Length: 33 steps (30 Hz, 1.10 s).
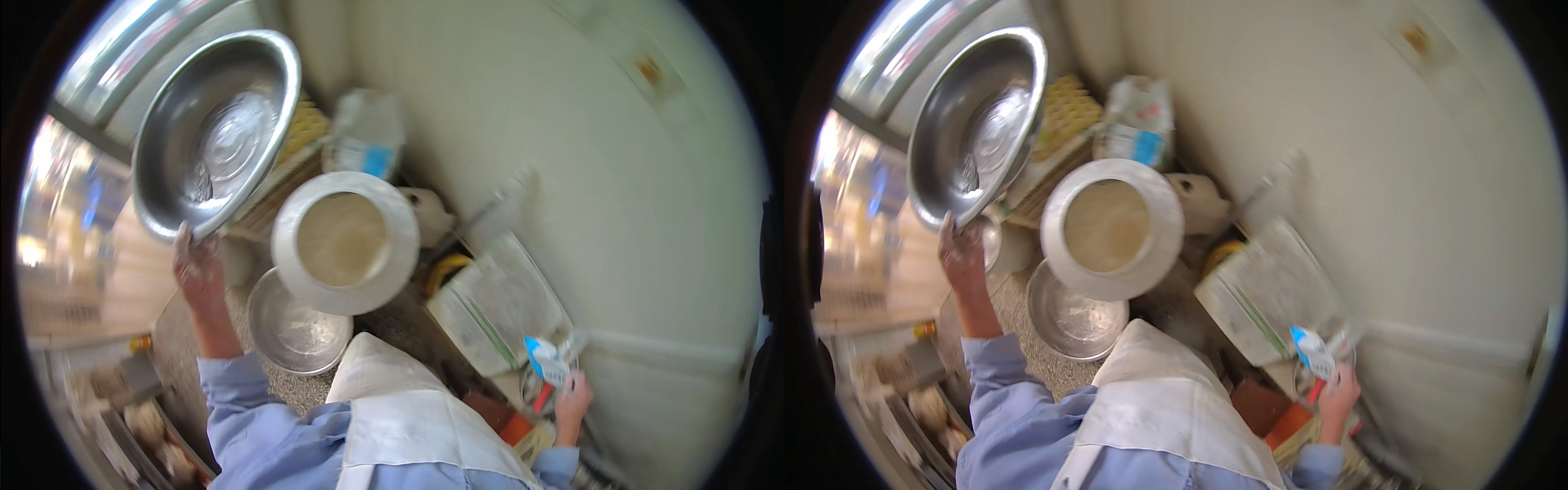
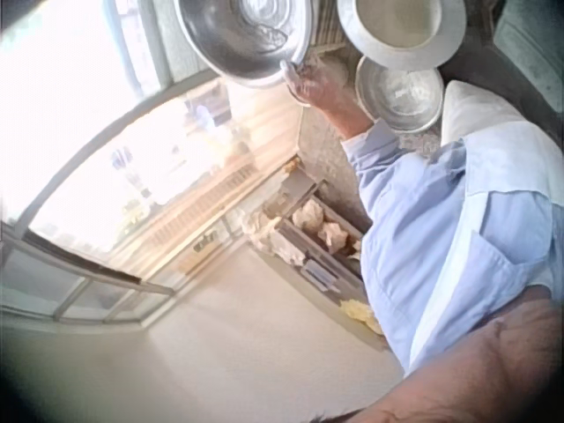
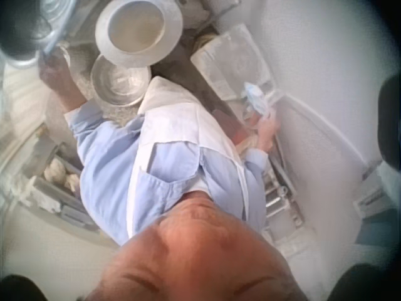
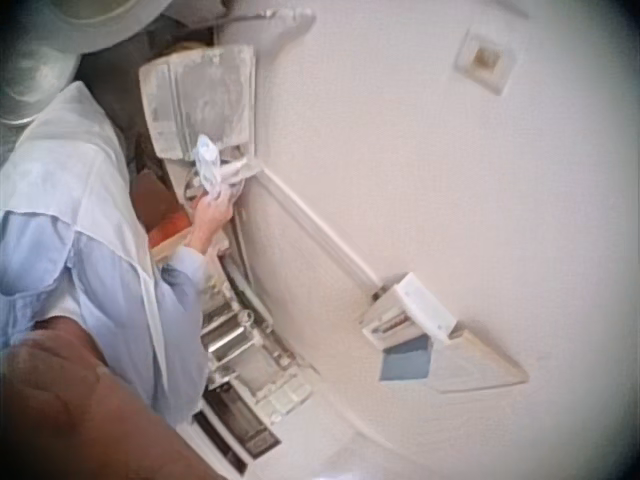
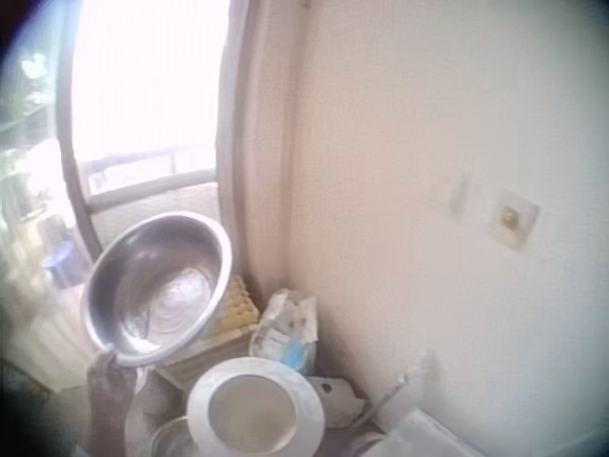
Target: The person scoops flour from a large container into a bowl, then weighs a portion of dough on a digital scale. They transfer the dough to another bowl, add water from a pitcher, and mix the contents with a wooden spatula. The person then pours water into a large metal bowl and places it on a scale.
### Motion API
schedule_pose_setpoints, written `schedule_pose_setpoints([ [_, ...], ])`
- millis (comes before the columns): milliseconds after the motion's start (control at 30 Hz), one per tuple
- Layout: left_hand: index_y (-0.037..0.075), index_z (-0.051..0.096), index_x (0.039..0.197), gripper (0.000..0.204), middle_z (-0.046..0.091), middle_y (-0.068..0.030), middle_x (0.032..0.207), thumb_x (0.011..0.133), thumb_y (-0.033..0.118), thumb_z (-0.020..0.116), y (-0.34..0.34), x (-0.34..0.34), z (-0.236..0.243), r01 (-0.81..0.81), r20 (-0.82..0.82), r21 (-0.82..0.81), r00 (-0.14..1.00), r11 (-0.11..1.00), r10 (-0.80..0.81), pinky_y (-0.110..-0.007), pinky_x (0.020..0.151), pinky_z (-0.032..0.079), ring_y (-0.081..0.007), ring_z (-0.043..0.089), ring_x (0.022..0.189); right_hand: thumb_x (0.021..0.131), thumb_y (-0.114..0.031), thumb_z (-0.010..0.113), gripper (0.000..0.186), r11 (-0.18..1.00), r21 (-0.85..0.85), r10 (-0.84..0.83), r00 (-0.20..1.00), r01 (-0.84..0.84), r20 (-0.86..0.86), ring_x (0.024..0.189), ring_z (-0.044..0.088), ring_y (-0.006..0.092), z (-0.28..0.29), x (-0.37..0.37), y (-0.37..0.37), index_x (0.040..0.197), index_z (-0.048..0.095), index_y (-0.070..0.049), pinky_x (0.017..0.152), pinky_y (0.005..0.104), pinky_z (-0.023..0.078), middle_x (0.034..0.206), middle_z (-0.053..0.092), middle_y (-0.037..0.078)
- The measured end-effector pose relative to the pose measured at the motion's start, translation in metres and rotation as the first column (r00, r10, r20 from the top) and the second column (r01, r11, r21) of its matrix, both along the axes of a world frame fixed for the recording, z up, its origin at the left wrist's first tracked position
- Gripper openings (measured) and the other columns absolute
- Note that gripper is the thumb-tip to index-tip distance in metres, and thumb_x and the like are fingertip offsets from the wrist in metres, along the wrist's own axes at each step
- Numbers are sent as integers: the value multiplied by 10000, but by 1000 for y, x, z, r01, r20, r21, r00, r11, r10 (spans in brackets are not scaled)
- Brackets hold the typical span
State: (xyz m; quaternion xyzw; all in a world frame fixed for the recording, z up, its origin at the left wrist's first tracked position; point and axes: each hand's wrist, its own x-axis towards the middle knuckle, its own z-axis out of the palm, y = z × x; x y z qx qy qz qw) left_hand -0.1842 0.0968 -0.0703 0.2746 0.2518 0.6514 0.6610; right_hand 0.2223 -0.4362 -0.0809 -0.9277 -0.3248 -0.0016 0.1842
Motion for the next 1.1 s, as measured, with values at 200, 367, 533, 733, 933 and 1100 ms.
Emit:
schedule_pose_setpoints([
  [200,-19,515,1163,280,583,-124,1153,920,117,485,-95,100,-22,290,-28,-119,955,949,-295,-364,926,442,-227,559,1058,820,7,503,77,990,130,-66,998,62,22,746,548,397,34,-15,-35,884,544,4,671,405,458,817,577,197],
  [367,107,541,965,106,594,-7,912,874,155,571,-176,177,-52,421,-115,-388,861,820,-496,-306,700,478,-127,583,828,820,21,491,105,978,154,-146,989,140,29,736,559,390,37,-23,-71,901,555,1,665,391,464,819,584,193],
  [533,91,556,904,61,579,-2,775,853,116,579,-229,232,-95,596,-118,-562,629,574,-768,-263,574,461,-120,580,681,820,19,486,117,963,170,-219,975,211,27,727,559,388,30,-29,-104,904,565,-3,656,380,464,813,581,192],
  [733,76,571,939,108,604,-8,807,853,132,605,-269,265,-146,761,-15,-515,452,395,-892,-285,610,483,-120,586,686,820,21,478,121,947,115,-296,954,300,-54,720,571,365,25,-30,-132,895,571,2,662,348,469,806,586,192],
  [933,47,571,933,147,607,-25,818,879,179,610,-279,272,-174,790,-29,-529,347,309,-937,-288,631,462,-120,563,691,810,37,462,135,936,189,-293,955,296,-45,702,580,327,22,-34,-131,888,568,6,670,334,473,808,594,183],
  [1100,36,594,833,278,594,-48,726,870,308,639,-290,269,-188,791,-181,-587,80,173,-980,-253,527,397,-98,492,588,775,57,483,155,945,203,-255,966,257,-33,662,559,303,28,-33,-118,888,572,-2,655,323,469,778,581,161],
])
